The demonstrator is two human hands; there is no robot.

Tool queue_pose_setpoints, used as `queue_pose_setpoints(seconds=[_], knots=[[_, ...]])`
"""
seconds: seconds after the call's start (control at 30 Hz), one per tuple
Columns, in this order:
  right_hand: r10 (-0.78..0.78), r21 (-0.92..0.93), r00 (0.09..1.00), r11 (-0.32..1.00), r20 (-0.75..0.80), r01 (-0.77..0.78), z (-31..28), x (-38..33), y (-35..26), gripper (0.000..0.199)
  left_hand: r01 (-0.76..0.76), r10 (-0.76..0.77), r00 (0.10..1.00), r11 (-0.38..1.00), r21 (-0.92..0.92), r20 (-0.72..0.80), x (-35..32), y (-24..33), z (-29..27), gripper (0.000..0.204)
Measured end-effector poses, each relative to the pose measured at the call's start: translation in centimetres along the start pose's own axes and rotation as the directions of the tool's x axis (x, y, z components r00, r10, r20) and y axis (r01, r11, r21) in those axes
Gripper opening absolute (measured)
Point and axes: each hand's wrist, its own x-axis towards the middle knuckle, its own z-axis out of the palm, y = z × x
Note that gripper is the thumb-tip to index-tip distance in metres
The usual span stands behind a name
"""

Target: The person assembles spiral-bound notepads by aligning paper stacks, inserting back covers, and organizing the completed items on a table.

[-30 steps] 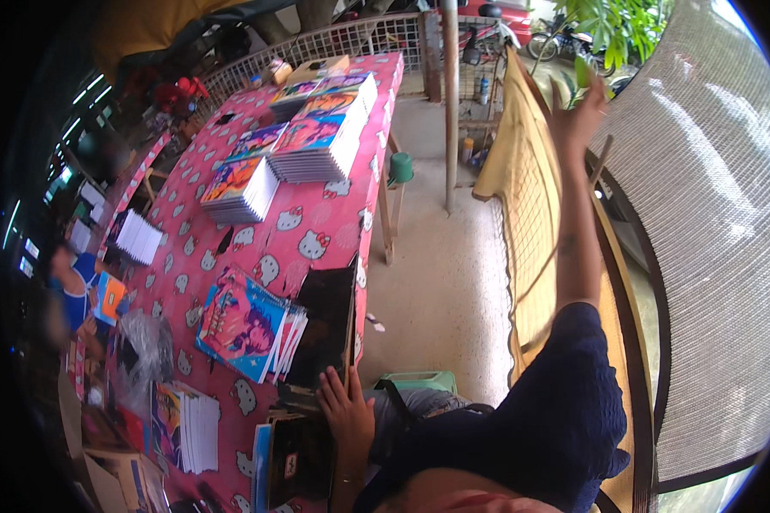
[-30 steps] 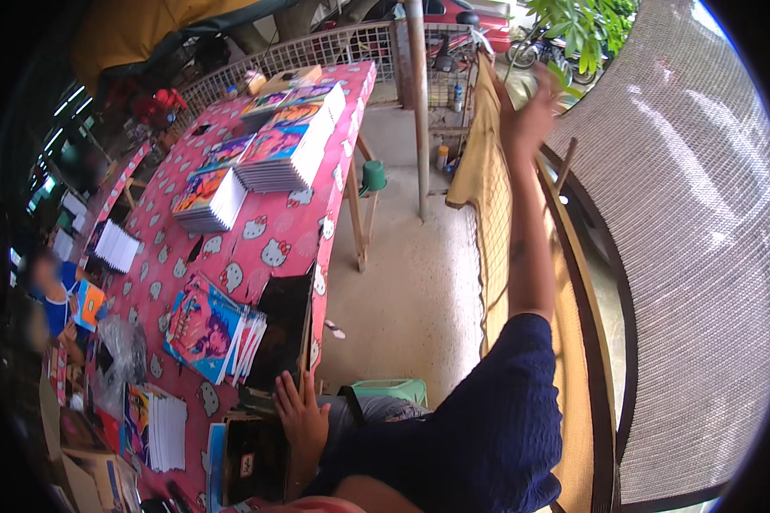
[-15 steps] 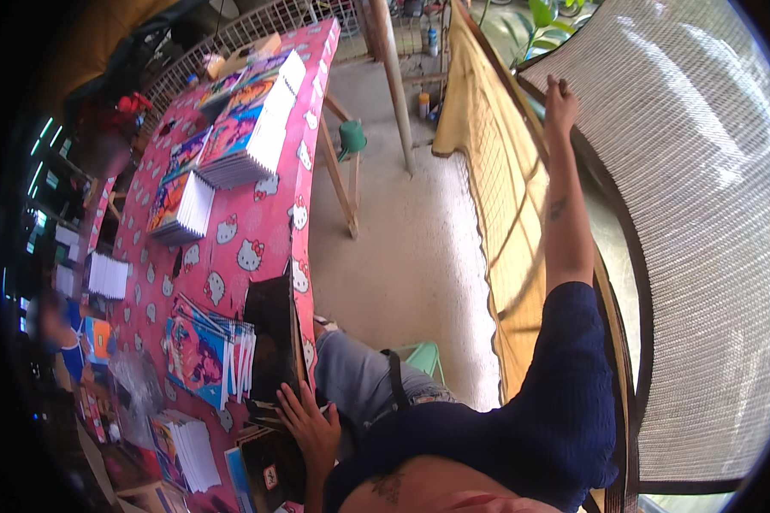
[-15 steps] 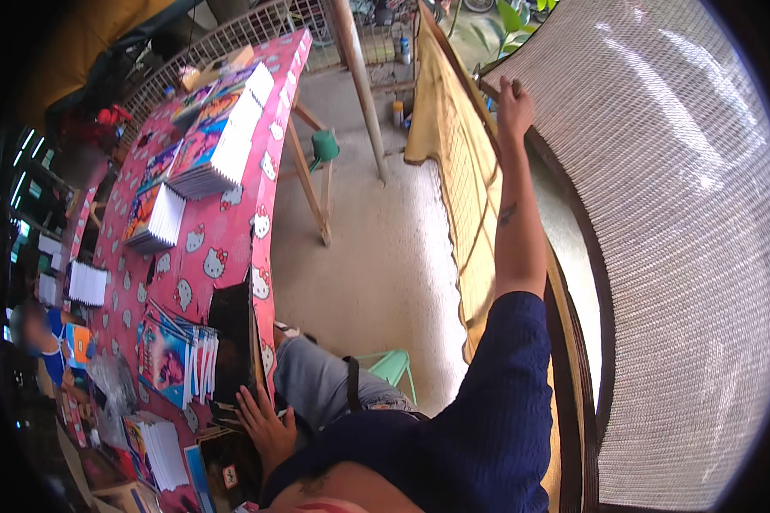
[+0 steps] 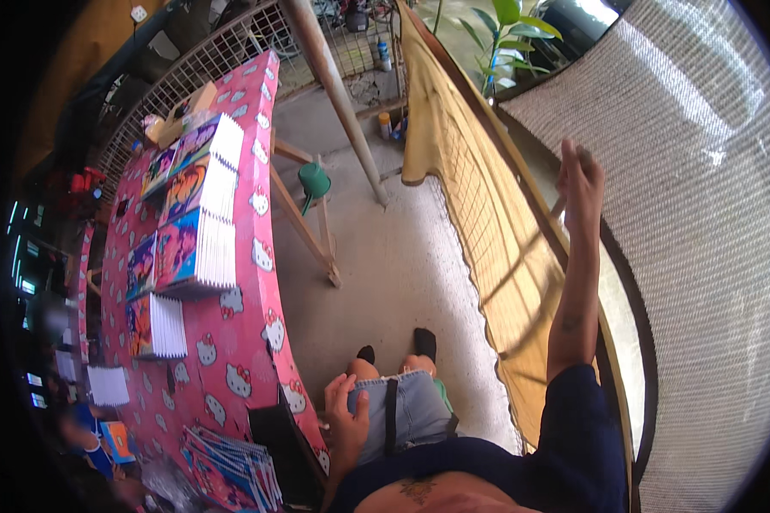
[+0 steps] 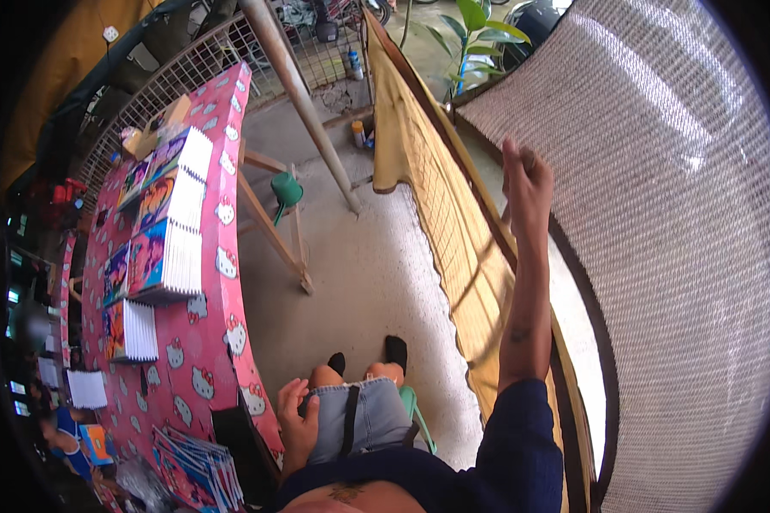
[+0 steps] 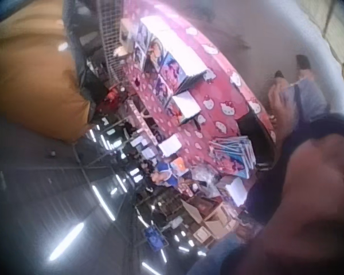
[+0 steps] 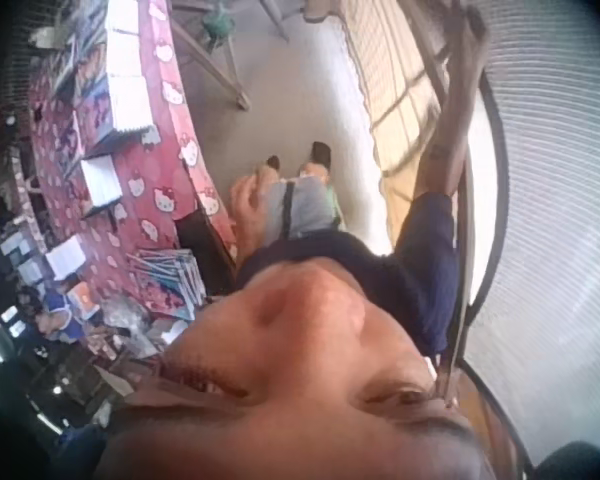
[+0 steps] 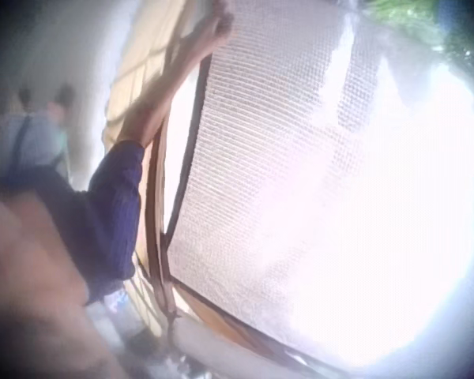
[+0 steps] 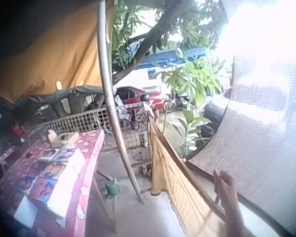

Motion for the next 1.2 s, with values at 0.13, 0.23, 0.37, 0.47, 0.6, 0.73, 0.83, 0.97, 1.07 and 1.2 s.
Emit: queue_pose_setpoints(seconds=[0.13, 0.23, 0.37, 0.47, 0.6, 0.73, 0.83, 0.97, 1.07, 1.2], knots=[[0.077, 0.03, 0.996, 0.996, 0.054, -0.079, -0.3, 0.3, -0.7, 0.04, -0.037, 0.049, 0.966, 0.998, -0.051, 0.253, 11.1, 0.5, 0.9, 0.035], [0.118, 0.034, 0.993, 0.992, 0.027, -0.119, 0.7, 0.5, -1.5, 0.037, -0.123, 0.101, 0.876, 0.992, 0.016, 0.471, 17.1, 1.4, 1.6, 0.04], [-0.731, -0.385, 0.606, 0.681, -0.314, 0.622, 6.5, 2.2, -11.0, 0.019, -0.235, 0.101, 0.779, 0.962, 0.139, 0.618, 24.8, 3.9, 2.2, 0.055], [-0.823, -0.259, 0.542, 0.568, -0.168, 0.781, 14.2, 7.0, -12.6, 0.025, -0.364, 0.246, 0.765, 0.927, 0.086, 0.595, 34.0, 9.2, 2.8, 0.072], [-0.308, 0.208, 0.951, 0.93, -0.007, 0.303, 20.4, 22.8, -8.8, 0.026, -0.536, 0.526, 0.844, 0.838, 0.107, 0.108, 51.1, 15.4, 1.2, 0.085], [-0.027, 0.191, 0.99, 0.982, 0.141, -0.001, 25.6, 40.4, 0.0, 0.028, -0.518, 0.61, 0.624, 0.791, 0.325, -0.488, 70.1, 20.4, -4.3, 0.09], [0.121, -0.164, 0.96, 0.983, 0.251, -0.081, 30.3, 49.2, 10.5, 0.042, -0.619, 0.514, 0.607, 0.784, 0.046, -0.605, 81.0, 21.1, -5.6, 0.1], [0.338, -0.408, 0.936, 0.872, 0.098, -0.272, 32.4, 59.6, 27.9, 0.078, -0.489, 0.629, 0.397, 0.761, 0.426, -0.669, 86.8, 19.2, -2.3, 0.106], [-0.06, -0.343, 0.97, 0.939, -0.237, -0.026, 36.4, 71.1, 32.3, 0.084, -0.656, 0.573, 0.387, 0.722, 0.22, -0.723, 88.7, 18.1, -0.4, 0.105], [-0.094, 0.107, 0.966, 0.987, -0.242, 0.123, 41.3, 85.0, 27.1, 0.068, -0.636, 0.616, 0.386, 0.717, 0.286, -0.687, 88.2, 16.6, -1.5, 0.096]])
